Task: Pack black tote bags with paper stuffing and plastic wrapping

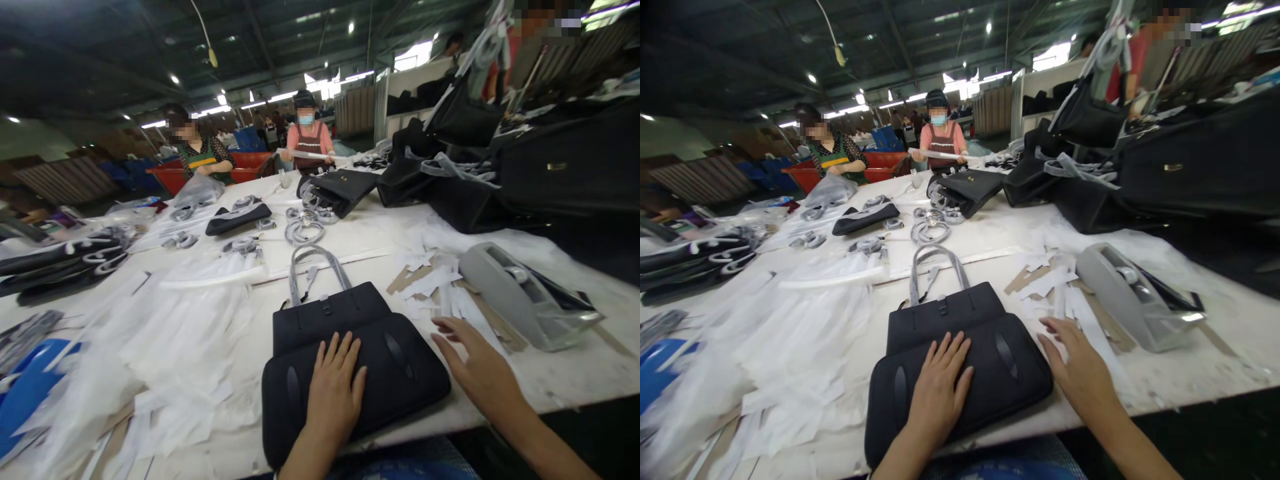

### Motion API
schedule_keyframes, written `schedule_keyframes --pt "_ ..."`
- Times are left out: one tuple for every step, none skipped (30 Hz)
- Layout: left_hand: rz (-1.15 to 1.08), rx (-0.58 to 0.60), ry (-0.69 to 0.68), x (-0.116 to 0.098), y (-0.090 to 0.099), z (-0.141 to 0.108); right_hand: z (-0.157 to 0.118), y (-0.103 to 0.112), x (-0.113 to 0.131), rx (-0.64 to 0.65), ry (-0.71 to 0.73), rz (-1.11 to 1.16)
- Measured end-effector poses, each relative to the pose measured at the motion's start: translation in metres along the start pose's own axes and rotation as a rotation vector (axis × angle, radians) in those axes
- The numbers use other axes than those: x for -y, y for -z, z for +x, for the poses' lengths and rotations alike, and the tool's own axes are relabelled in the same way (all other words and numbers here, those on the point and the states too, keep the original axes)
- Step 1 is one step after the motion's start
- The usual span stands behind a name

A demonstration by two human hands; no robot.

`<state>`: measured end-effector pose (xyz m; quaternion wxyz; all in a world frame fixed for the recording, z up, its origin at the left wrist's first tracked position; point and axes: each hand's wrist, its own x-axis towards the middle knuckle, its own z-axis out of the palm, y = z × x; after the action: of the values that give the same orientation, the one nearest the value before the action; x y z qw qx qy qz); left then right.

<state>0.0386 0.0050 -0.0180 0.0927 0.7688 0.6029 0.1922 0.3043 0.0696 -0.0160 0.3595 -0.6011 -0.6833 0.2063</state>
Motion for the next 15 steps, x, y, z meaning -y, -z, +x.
schedule_keyframes --pt "-0.004 -0.002 0.000 0.002 0.000 -0.001 -0.012 0.007 -0.002 0.023 -0.116 0.052" --pt "-0.004 -0.004 -0.001 0.003 0.000 -0.002 -0.023 0.012 -0.003 0.083 -0.240 0.153" --pt "-0.005 -0.005 0.000 0.005 0.001 -0.003 -0.034 0.014 -0.004 0.160 -0.358 0.297" --pt "-0.007 -0.005 0.001 0.006 0.001 -0.003 -0.043 0.014 -0.003 0.231 -0.456 0.471" --pt "-0.009 -0.002 0.002 0.007 0.001 -0.003 -0.050 0.011 -0.001 0.276 -0.533 0.656" --pt "-0.010 0.004 0.004 0.008 0.001 -0.003 -0.054 0.006 0.002 0.284 -0.593 0.831" --pt "-0.011 0.009 0.005 0.008 0.001 -0.002 -0.056 0.000 0.006 0.255 -0.637 0.977" --pt "-0.012 0.014 0.008 0.009 0.001 -0.001 -0.056 -0.007 0.010 0.207 -0.665 1.089" --pt "-0.014 0.017 0.013 0.009 0.001 0.000 -0.054 -0.015 0.015 0.155 -0.677 1.167" --pt "-0.017 0.016 0.021 0.010 0.002 0.001 -0.052 -0.024 0.019 0.115 -0.673 1.220" --pt "-0.022 0.014 0.030 0.012 0.002 0.003 -0.049 -0.032 0.023 0.099 -0.656 1.250" --pt "-0.029 0.012 0.038 0.013 0.002 0.004 -0.046 -0.041 0.028 0.112 -0.625 1.261" --pt "-0.038 0.010 0.042 0.015 0.003 0.005 -0.043 -0.050 0.033 0.148 -0.576 1.251" --pt "-0.046 0.006 0.044 0.016 0.003 0.006 -0.041 -0.059 0.039 0.203 -0.494 1.209" --pt "-0.053 -0.001 0.044 0.018 0.004 0.006 -0.039 -0.067 0.045 0.269 -0.406 1.156"
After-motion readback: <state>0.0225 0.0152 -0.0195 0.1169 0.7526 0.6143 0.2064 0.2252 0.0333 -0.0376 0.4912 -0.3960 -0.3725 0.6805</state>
